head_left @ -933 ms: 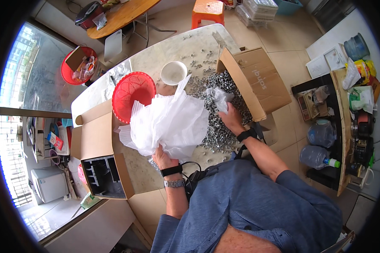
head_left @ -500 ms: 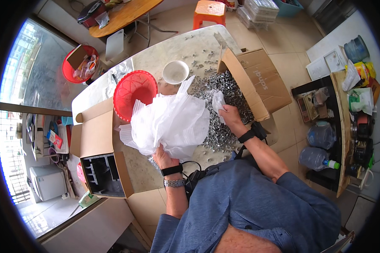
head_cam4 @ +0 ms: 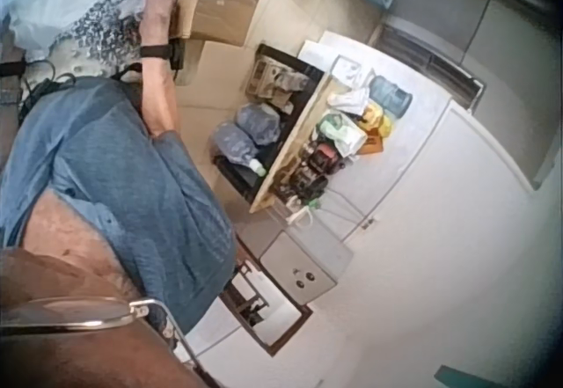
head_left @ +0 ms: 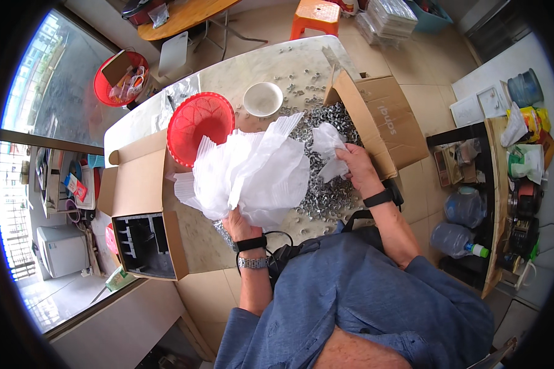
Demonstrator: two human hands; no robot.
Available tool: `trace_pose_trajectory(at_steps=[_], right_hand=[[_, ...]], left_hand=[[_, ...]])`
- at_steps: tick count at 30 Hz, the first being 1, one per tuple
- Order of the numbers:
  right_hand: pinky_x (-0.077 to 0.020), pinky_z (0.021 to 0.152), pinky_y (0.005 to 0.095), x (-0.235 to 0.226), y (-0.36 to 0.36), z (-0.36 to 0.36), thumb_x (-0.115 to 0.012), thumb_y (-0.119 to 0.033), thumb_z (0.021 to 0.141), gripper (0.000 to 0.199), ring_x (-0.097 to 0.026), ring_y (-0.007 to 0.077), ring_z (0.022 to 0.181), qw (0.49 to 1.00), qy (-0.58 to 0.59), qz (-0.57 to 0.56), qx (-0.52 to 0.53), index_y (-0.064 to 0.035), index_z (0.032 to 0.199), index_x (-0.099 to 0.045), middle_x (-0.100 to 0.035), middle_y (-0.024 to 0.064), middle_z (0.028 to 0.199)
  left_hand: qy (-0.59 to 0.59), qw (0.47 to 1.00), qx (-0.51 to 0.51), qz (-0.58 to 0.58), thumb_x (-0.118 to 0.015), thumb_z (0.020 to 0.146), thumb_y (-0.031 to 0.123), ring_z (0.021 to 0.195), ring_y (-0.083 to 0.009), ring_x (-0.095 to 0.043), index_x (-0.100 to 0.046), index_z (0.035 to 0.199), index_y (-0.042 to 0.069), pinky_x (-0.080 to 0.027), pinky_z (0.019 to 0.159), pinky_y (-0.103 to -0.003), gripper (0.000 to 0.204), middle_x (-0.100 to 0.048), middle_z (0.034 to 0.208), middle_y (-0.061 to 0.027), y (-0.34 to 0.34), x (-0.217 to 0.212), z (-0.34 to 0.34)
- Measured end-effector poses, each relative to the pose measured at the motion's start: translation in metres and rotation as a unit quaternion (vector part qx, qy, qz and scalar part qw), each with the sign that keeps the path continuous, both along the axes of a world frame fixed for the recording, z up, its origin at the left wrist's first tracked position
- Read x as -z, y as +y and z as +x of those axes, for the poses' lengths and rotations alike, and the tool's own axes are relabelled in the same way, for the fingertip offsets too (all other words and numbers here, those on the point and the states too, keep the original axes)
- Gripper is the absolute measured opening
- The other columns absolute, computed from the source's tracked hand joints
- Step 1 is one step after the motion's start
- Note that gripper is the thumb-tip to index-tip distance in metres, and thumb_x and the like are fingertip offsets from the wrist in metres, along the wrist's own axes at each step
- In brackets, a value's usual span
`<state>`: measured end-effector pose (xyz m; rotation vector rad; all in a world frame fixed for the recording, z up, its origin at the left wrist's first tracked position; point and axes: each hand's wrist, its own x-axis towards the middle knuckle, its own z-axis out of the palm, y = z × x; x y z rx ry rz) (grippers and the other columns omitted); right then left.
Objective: The recorder is unboxing a large quantity of metal components from a cardboard box onto a table.
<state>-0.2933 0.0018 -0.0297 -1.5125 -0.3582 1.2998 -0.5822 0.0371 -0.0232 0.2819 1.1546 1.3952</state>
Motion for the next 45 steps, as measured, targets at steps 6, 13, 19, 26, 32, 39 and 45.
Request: trace_pose_trajectory(at_steps=[6, 13, 19, 26, 32, 39, 45], right_hand=[[-0.0355, 0.041, 0.0217, -0.02, 0.0, -0.003, -0.06, -0.019, 0.086, 0.016, -0.052, 0.0044, 0.054, 0.999, -0.048, 0.025, -0.001, -0.0087, 0.096, -0.066, -0.06, -0.0049, 0.072], [-0.0425, 0.051, 0.0274, -0.001, 0.005, -0.002, -0.059, -0.019, 0.088, 0.02, -0.053, 0.0094, 0.057, 0.955, -0.282, 0.096, -0.007, -0.0008, 0.092, -0.065, -0.06, -0.0017, 0.07], [-0.0438, 0.059, 0.035, 0.011, -0.008, -0.029, -0.061, -0.022, 0.084, 0.022, -0.056, 0.0214, 0.06, 0.9, -0.369, 0.08, -0.217, 0.0001, 0.087, -0.062, -0.058, 0.0144, 0.065], [-0.045, 0.061, 0.0421, 0.034, -0.009, -0.033, -0.062, -0.021, 0.082, 0.021, -0.06, 0.0367, 0.068, 0.872, -0.431, 0.029, -0.232, -0.0007, 0.085, -0.062, -0.06, 0.0206, 0.073], [-0.0482, 0.069, 0.0419, 0.054, -0.017, -0.019, -0.067, -0.016, 0.078, 0.023, -0.06, 0.038, 0.077, 0.878, -0.447, 0.068, -0.155, -0.0009, 0.095, -0.063, -0.062, 0.0193, 0.08], [-0.0489, 0.07, 0.0336, 0.033, -0.004, -0.02, -0.075, -0.008, 0.069, 0.042, -0.06, 0.023, 0.078, 0.878, -0.47, 0.084, 0.025, -0.001, 0.108, -0.061, -0.058, 0.0098, 0.087], [-0.0506, 0.064, 0.0369, 0.076, -0.002, -0.006, -0.072, -0.022, 0.071, 0.031, -0.066, 0.0271, 0.066, 0.907, -0.406, 0.006, -0.112, -0.0007, 0.093, -0.066, -0.067, 0.0143, 0.072]], left_hand=[[-0.015, 1.0, 0.013, 0.007, -0.059, 0.088, 0.013, 0.096, -0.0254, -0.062, -0.057, 0.115, -0.004, -0.054, 0.08, -0.042, 0.032, -0.062, 0.11, -0.0129, -0.002, 0.002, -0.002], [-0.012, 1.0, 0.025, -0.016, -0.059, 0.086, 0.006, 0.1, -0.0245, -0.061, -0.049, 0.123, -0.004, -0.05, 0.086, -0.039, 0.039, -0.06, 0.114, -0.013, -0.002, 0.004, -0.003], [0.002, 1.0, 0.015, 0.005, -0.056, 0.083, 0.001, 0.101, -0.0242, -0.061, -0.05, 0.121, -0.005, -0.05, 0.085, -0.039, 0.04, -0.06, 0.113, -0.0143, -0.004, -0.001, 0.001], [0.03, 1.0, 0.002, 0.007, -0.059, 0.086, 0.011, 0.095, -0.0248, -0.062, -0.056, 0.114, -0.005, -0.053, 0.078, -0.04, 0.033, -0.062, 0.109, -0.0132, -0.004, -0.002, 0.003], [0.025, 1.0, 0.002, 0.005, -0.057, 0.084, 0.005, 0.097, -0.0257, -0.062, -0.053, 0.116, -0.007, -0.052, 0.081, -0.04, 0.034, -0.061, 0.111, -0.0149, -0.005, -0.007, 0.005], [0.017, 1.0, 0.009, 0.004, -0.055, 0.084, 0.002, 0.099, -0.0255, -0.062, -0.051, 0.12, -0.007, -0.052, 0.082, -0.039, 0.036, -0.061, 0.112, -0.0155, -0.008, -0.007, 0.002], [0.035, 0.999, 0.007, 0.023, -0.06, 0.087, 0.011, 0.095, -0.0255, -0.062, -0.055, 0.117, -0.005, -0.053, 0.078, -0.041, 0.034, -0.062, 0.11, -0.0138, -0.007, -0.006, 0.008]])
